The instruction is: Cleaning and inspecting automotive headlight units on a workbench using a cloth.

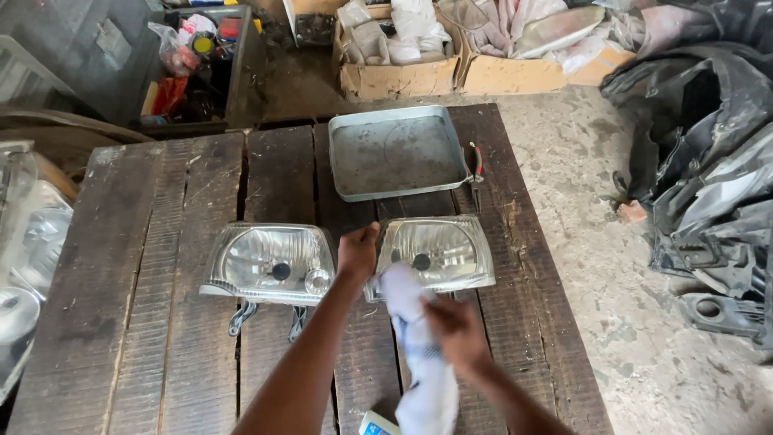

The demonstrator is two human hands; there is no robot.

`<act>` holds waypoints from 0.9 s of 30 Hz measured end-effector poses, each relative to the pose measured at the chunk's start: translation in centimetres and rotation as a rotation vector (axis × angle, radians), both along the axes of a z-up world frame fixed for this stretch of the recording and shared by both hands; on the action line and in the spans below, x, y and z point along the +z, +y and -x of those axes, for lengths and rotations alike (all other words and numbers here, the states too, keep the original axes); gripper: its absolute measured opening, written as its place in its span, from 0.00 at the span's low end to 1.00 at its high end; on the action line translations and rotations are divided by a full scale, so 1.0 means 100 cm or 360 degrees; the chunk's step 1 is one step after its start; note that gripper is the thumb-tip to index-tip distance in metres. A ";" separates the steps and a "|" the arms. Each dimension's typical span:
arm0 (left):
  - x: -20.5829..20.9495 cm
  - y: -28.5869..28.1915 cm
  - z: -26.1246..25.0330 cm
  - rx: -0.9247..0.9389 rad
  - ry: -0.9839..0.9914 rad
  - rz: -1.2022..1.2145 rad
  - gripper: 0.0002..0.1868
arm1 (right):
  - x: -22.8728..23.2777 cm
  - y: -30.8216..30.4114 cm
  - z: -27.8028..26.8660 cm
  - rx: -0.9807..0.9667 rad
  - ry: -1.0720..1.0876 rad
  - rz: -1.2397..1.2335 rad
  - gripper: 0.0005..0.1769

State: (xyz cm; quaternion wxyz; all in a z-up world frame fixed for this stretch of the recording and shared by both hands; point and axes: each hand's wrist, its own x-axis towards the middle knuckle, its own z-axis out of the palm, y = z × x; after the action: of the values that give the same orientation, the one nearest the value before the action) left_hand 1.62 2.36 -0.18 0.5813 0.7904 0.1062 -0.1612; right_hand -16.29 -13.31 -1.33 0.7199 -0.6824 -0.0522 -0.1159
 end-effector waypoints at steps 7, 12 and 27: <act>-0.059 -0.001 -0.011 -0.0001 -0.0195 0.0067 0.26 | 0.063 -0.106 -0.022 -0.0779 0.0948 0.0768 0.19; -0.031 -0.008 -0.007 -0.0041 -0.0063 -0.0045 0.33 | 0.097 -0.113 -0.033 -0.0787 0.0791 -0.0976 0.20; 0.059 0.123 -0.048 0.0109 -0.0259 -0.0834 0.33 | 0.189 -0.005 -0.025 -0.0932 0.1080 -0.0797 0.17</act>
State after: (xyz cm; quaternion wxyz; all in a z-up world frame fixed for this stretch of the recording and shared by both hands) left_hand 6.40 14.66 5.69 0.3686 0.9202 0.1240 -0.0445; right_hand -13.77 -13.86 17.59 0.7750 -0.4742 0.4072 -0.0936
